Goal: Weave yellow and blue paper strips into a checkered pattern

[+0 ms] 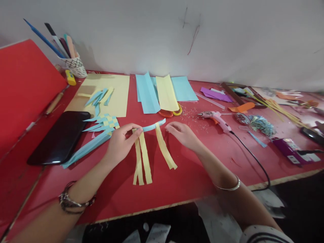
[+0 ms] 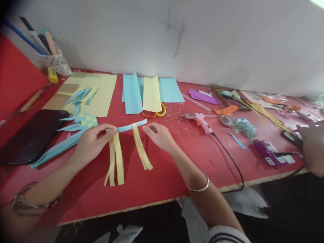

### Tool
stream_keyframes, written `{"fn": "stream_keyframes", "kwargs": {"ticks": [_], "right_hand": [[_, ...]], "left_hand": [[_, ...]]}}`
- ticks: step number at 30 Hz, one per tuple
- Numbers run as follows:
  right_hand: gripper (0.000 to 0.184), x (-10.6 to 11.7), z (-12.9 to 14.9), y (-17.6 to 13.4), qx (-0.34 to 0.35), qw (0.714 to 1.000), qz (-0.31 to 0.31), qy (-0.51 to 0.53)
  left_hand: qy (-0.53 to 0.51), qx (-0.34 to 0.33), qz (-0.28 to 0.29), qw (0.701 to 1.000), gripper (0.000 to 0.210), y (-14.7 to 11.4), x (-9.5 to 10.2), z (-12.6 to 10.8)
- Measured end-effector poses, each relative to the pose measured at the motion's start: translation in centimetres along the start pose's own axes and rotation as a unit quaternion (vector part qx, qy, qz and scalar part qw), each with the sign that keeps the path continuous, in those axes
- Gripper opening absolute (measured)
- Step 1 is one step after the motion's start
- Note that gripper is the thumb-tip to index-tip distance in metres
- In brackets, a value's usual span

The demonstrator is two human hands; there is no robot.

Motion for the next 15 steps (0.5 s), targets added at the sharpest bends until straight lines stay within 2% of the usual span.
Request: {"fn": "stream_keyframes", "kwargs": {"ticks": [6,9,15], "right_hand": [[0.018,-2.6,1.3,-0.2,0.034,0.984,0.099,0.142],[0.016,-3.1,1.7,-0.3,0.052,0.968,0.1,0.224],[0.022,-3.2,1.5,-0.4,0.057,0.952,0.073,0.292]], "left_hand": [[-0.059,0.002,0.021,0.998,0.023,-0.1,-0.4,0.0],[-0.084,0.003,0.028,0.996,0.022,-0.1,-0.6,0.2],[-0.138,0.017,0.016,0.99,0.019,-0.1,-0.7,0.9]]}}
Point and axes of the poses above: each hand's wrist, its own y-axis towards the middle knuckle, its own x-axis out of the back of the hand, z = x × y, the point moved 9 cm from there along y, towards the middle knuckle, and after that the axes turned 11 degrees about z, right-handed, at the moved point
